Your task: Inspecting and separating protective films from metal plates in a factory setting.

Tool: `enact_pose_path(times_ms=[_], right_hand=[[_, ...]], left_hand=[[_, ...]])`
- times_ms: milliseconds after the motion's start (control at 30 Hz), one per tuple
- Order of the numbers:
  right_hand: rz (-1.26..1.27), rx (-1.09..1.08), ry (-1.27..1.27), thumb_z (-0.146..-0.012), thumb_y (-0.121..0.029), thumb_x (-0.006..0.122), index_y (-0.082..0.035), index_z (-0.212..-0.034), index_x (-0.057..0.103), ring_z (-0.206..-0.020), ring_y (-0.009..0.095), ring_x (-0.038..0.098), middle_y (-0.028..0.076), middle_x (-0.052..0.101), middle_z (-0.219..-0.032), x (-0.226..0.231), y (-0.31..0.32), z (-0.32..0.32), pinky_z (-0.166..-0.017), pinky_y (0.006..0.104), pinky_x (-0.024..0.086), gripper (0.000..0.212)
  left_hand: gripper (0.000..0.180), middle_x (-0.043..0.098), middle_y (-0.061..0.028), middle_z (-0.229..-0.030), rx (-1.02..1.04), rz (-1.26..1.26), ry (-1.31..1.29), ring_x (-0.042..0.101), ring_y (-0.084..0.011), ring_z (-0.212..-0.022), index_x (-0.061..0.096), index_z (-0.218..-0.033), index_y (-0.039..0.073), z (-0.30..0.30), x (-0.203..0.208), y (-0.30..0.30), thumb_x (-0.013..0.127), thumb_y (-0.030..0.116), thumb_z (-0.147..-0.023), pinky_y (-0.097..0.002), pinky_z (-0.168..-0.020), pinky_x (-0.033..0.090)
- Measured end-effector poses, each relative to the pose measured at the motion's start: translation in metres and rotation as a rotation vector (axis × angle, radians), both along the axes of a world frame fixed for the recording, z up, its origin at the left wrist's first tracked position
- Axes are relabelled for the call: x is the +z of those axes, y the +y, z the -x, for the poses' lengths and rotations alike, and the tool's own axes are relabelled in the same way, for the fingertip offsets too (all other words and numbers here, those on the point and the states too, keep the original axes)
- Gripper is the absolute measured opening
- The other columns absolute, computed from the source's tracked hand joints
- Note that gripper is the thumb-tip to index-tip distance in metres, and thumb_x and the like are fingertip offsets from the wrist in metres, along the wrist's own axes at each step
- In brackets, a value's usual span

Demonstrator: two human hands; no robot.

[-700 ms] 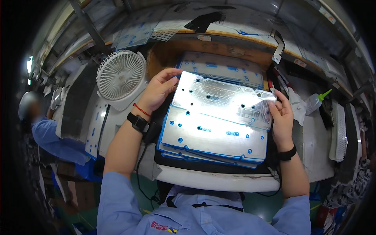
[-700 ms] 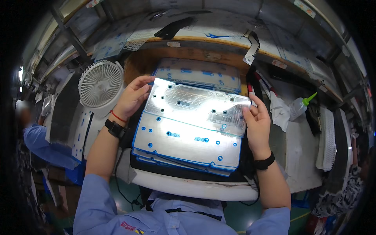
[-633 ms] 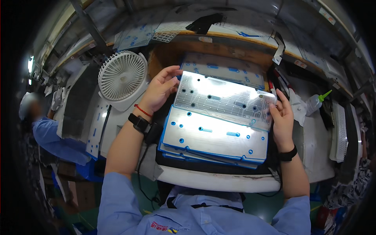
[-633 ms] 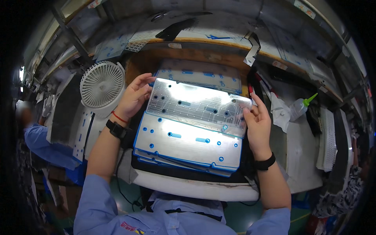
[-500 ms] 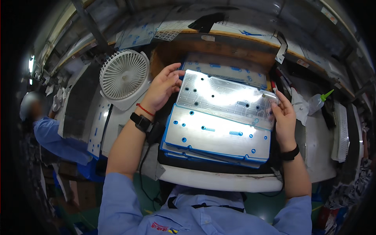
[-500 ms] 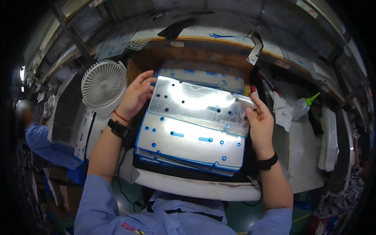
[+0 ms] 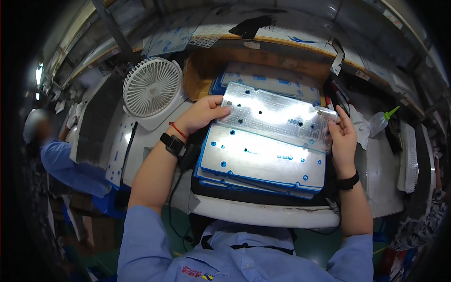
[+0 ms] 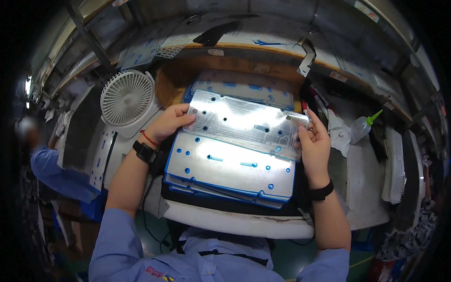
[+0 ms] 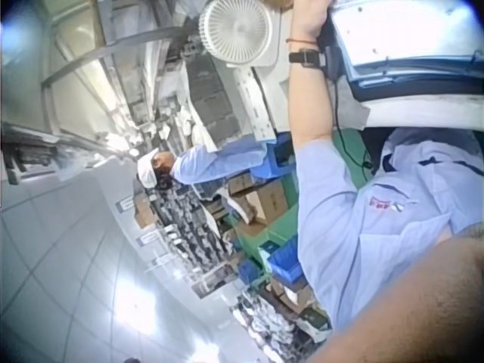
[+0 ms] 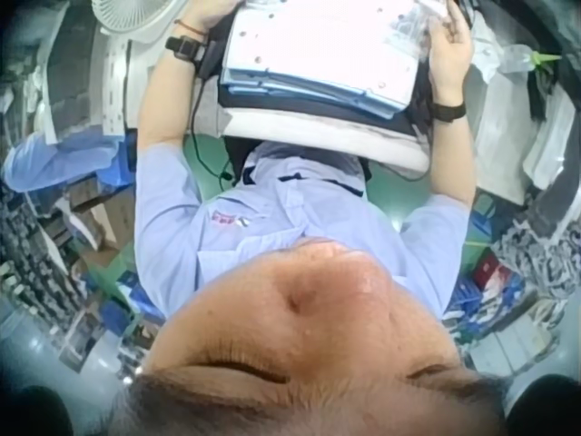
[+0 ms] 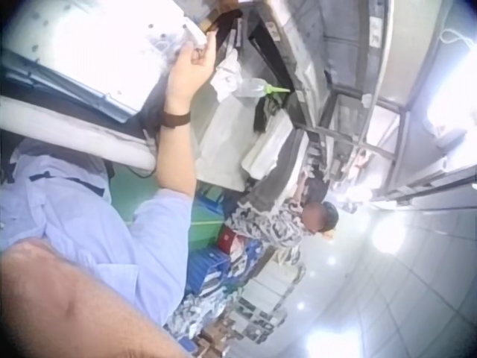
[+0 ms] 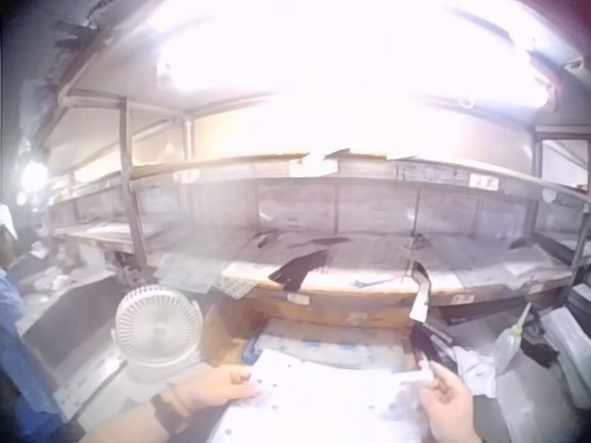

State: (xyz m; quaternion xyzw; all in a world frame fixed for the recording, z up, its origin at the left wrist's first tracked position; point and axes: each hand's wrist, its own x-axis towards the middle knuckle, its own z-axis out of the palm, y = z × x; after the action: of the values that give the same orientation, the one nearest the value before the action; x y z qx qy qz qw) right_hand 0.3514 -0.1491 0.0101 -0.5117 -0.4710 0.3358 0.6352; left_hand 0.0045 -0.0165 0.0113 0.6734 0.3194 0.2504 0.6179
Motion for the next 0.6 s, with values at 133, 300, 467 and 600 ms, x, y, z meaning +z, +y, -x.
enact_pose_path(times_ms=[133, 300, 467, 600], right_hand=[[0.001, 0.005, -0.006, -0.089, 0.002, 0.052, 0.003, -0.134, 0.04, -0.073, 0.005, 0.055, 0.005, 0.059, -0.095, 0.0, 0.0, 0.0, -0.058, 0.0169, 0.045, 0.047], [-0.111, 0.006, -0.043, -0.09, 0.0, 0.052, 0.003, -0.134, 0.039, -0.074, 0.007, 0.055, 0.006, 0.057, -0.1, 0.0, 0.002, 0.004, -0.06, 0.0189, 0.047, 0.046], [-0.021, -0.036, -0.045, -0.091, -0.005, 0.051, 0.002, -0.134, 0.039, -0.075, 0.009, 0.056, 0.006, 0.054, -0.106, -0.003, 0.001, -0.002, -0.061, 0.0198, 0.047, 0.045], [-0.013, 0.004, -0.025, -0.091, -0.006, 0.052, 0.001, -0.134, 0.04, -0.076, 0.009, 0.055, 0.006, 0.053, -0.105, -0.003, 0.0, -0.001, -0.064, 0.0202, 0.046, 0.045]], left_hand=[[0.021, 0.055, 0.0063, -0.074, 0.089, -0.003, -0.006, 0.049, -0.001, -0.065, 0.06, -0.1, 0.005, -0.005, 0.0, 0.002, 0.053, 0.024, -0.094, -0.0166, -0.061, 0.04], [0.02, 0.053, 0.0044, -0.068, 0.159, 0.015, -0.095, 0.05, -0.0021, -0.06, 0.058, -0.094, 0.009, 0.003, -0.01, 0.015, 0.049, 0.027, -0.096, -0.0162, -0.055, 0.036], [0.031, 0.062, -0.0018, -0.084, 0.279, 0.061, -0.177, 0.056, -0.0066, -0.074, 0.053, -0.116, 0.005, 0.003, -0.01, 0.019, 0.047, 0.029, -0.097, -0.02, -0.065, 0.043], [0.049, 0.063, -0.0087, -0.107, 0.325, 0.124, -0.255, 0.058, -0.0096, -0.085, 0.035, -0.135, 0.003, 0.002, -0.004, 0.02, 0.045, 0.032, -0.097, -0.0219, -0.072, 0.045]])
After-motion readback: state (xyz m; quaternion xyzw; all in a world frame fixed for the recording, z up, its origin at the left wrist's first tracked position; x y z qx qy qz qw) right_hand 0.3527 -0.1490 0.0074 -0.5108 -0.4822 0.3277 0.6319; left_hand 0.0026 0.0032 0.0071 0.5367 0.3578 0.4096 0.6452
